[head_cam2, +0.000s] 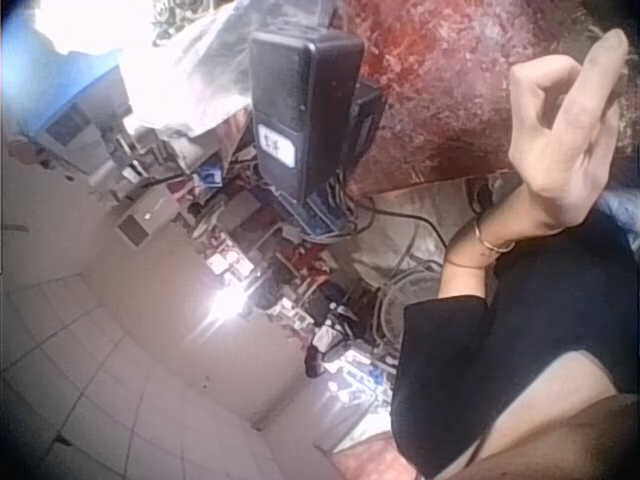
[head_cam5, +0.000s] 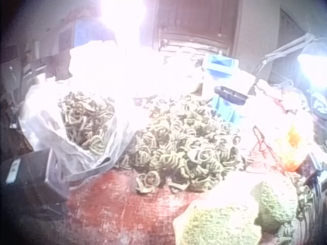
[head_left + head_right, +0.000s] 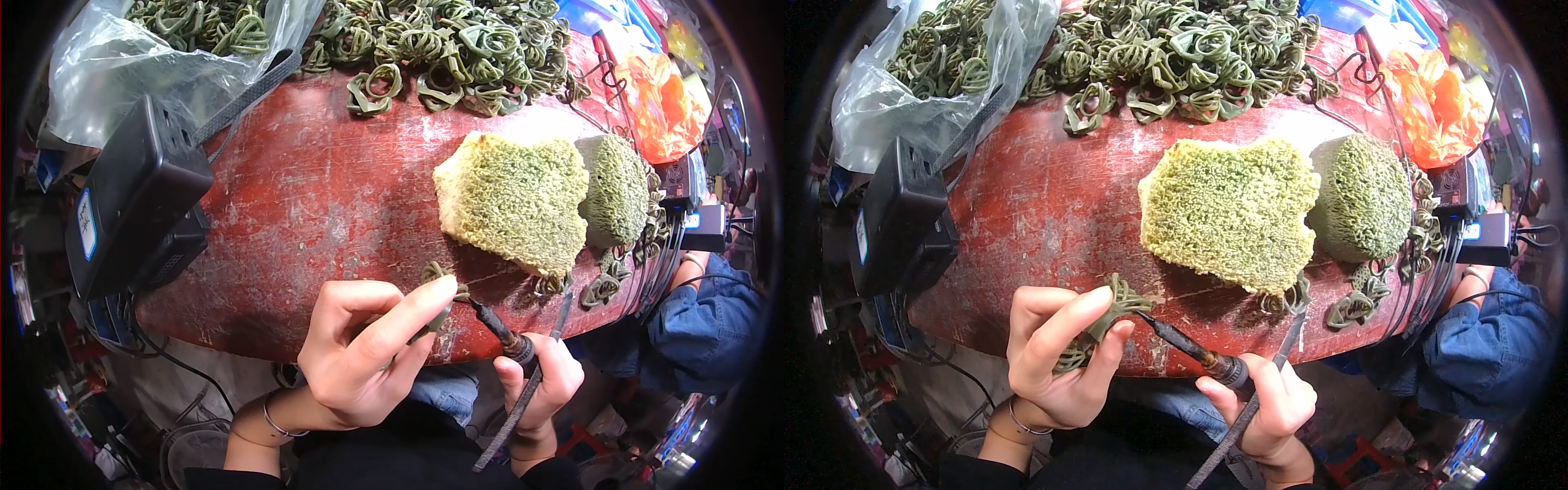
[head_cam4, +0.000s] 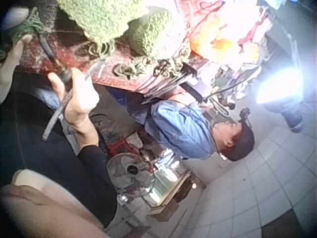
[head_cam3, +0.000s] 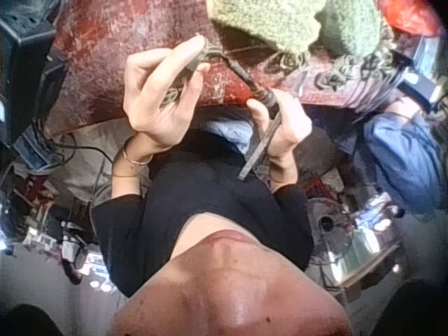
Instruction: Using a heated tool to bond or shape small green decorative plastic rings at a workbench.
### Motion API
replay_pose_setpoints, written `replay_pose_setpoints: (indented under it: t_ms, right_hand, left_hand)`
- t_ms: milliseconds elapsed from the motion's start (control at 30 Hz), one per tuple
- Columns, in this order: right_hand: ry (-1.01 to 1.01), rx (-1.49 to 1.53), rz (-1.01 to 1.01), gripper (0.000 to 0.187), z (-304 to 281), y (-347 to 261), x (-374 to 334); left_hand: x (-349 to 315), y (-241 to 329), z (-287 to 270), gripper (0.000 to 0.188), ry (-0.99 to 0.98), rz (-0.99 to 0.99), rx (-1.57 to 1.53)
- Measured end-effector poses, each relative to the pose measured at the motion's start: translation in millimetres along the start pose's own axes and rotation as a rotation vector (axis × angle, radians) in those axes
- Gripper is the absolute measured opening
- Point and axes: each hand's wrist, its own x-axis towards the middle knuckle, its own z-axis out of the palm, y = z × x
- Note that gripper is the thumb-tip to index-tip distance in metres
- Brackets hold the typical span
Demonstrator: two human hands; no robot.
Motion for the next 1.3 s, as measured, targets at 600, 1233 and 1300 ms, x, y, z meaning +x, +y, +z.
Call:
replay_pose_setpoints:
  t_ms: [600, 1233, 1300]
  right_hand:
    - [0.006, 0.004, 0.005, 0.034, 0.7, -0.5, -1.0]
    - [0.015, 0.005, -0.007, 0.035, 1.1, 1.0, -1.1]
    - [0.014, 0.011, -0.009, 0.035, 0.8, 0.9, -0.8]
  left_hand:
    - [0.8, 1.7, 0.7, 0.046, 0.028, 0.003, 0.014]
    - [-1.5, 0.8, 2.1, 0.047, 0.044, 0.000, 0.014]
    - [-0.7, 2.4, -2.4, 0.037, -0.041, 0.023, 0.082]
